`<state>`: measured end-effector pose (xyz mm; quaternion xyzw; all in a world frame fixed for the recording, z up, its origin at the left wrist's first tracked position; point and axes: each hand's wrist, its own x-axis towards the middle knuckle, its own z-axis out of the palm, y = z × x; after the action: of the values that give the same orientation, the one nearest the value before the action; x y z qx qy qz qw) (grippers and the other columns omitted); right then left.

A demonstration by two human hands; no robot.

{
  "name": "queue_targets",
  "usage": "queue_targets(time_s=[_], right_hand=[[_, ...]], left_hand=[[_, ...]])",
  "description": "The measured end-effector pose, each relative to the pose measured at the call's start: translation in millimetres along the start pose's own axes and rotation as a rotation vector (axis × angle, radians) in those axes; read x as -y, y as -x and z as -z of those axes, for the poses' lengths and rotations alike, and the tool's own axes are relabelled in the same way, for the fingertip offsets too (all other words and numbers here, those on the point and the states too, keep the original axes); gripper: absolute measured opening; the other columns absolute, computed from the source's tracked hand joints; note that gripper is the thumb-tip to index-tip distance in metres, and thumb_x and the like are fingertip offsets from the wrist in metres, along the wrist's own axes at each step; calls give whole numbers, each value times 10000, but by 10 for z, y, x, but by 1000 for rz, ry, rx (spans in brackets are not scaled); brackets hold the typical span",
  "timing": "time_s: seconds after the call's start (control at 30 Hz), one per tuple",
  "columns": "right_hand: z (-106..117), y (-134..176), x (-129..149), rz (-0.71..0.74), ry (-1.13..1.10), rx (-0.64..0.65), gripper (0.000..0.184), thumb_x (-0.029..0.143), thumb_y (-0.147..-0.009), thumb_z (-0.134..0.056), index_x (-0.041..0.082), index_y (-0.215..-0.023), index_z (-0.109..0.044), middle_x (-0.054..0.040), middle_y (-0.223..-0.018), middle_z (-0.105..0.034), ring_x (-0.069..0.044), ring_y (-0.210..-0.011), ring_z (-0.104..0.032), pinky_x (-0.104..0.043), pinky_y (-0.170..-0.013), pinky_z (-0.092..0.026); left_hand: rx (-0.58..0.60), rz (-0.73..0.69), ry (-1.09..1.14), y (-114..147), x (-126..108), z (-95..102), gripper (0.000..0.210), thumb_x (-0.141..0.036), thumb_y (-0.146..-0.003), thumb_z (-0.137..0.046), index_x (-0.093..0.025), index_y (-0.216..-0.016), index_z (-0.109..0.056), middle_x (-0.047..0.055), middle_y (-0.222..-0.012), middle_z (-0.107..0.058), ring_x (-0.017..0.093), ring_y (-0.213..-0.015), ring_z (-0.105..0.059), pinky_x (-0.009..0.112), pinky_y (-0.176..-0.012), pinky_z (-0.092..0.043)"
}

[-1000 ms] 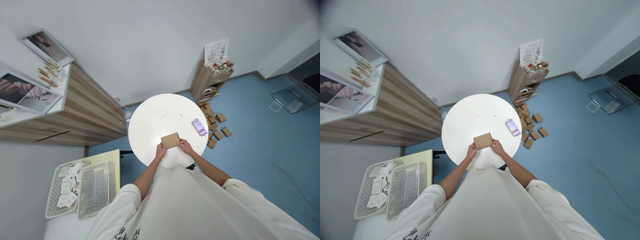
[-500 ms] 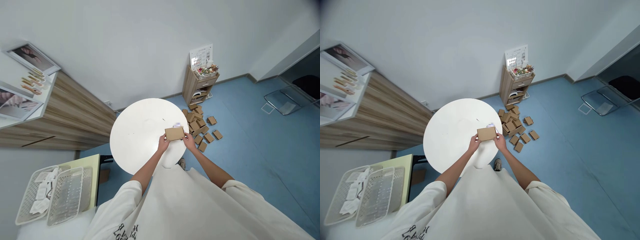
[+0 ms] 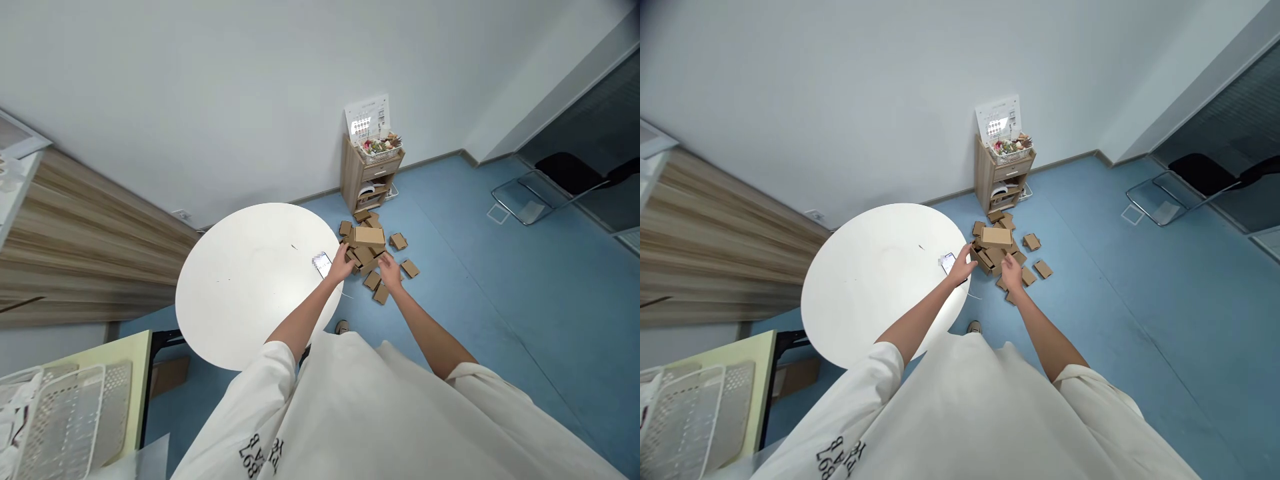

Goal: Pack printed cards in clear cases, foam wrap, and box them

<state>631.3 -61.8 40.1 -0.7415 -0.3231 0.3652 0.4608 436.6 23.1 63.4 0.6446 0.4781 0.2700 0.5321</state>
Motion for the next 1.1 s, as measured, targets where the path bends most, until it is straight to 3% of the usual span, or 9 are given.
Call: queue_targets(time_s=[0.07,0.2,0.5,0.87,1.1], right_hand=[[-33,17,-69,-4,2,78,623,512,-856,-571,197,-1393,-562,-120,-1430,-557,-300,-1281,-553,-426,-1063,-477],[-168,68,-187,11,30,173,497,491,-826,-596,216,-1233,-667,-113,-1286,-659,-294,-1193,-614,-454,-1036,-494],[-582,120,-281,39,-13,325,390,437,-769,-608,231,-1080,-721,-92,-1143,-715,-264,-1019,-690,-453,-958,-530],[-1241,640,-14,56,45,457,346,378,-774,-573,217,-1045,-718,-84,-1120,-723,-257,-1005,-679,-411,-906,-537],[-1907,1248,140,89,106,492,345,348,-765,-570,211,-1047,-714,-80,-1126,-719,-226,-968,-690,-410,-914,-533]], left_hand=[[-5,49,-18,71,107,-12,731,-250,-812,-622,-242,-1508,-397,82,-1640,-238,310,-1488,-277,456,-1208,-256],[-53,140,-3,249,335,29,671,-250,-804,-624,-261,-1454,-458,92,-1625,-260,324,-1449,-346,470,-1148,-352],[-182,231,17,598,557,337,598,-228,-808,-641,-240,-1388,-492,125,-1516,-390,298,-1321,-479,412,-1039,-461],[-301,308,31,1360,726,1026,534,-207,-860,-566,-255,-1383,-475,107,-1524,-376,265,-1307,-502,376,-975,-501],[-381,303,88,2043,994,1662,532,-198,-849,-580,-252,-1372,-494,112,-1516,-385,254,-1272,-534,367,-943,-523]])
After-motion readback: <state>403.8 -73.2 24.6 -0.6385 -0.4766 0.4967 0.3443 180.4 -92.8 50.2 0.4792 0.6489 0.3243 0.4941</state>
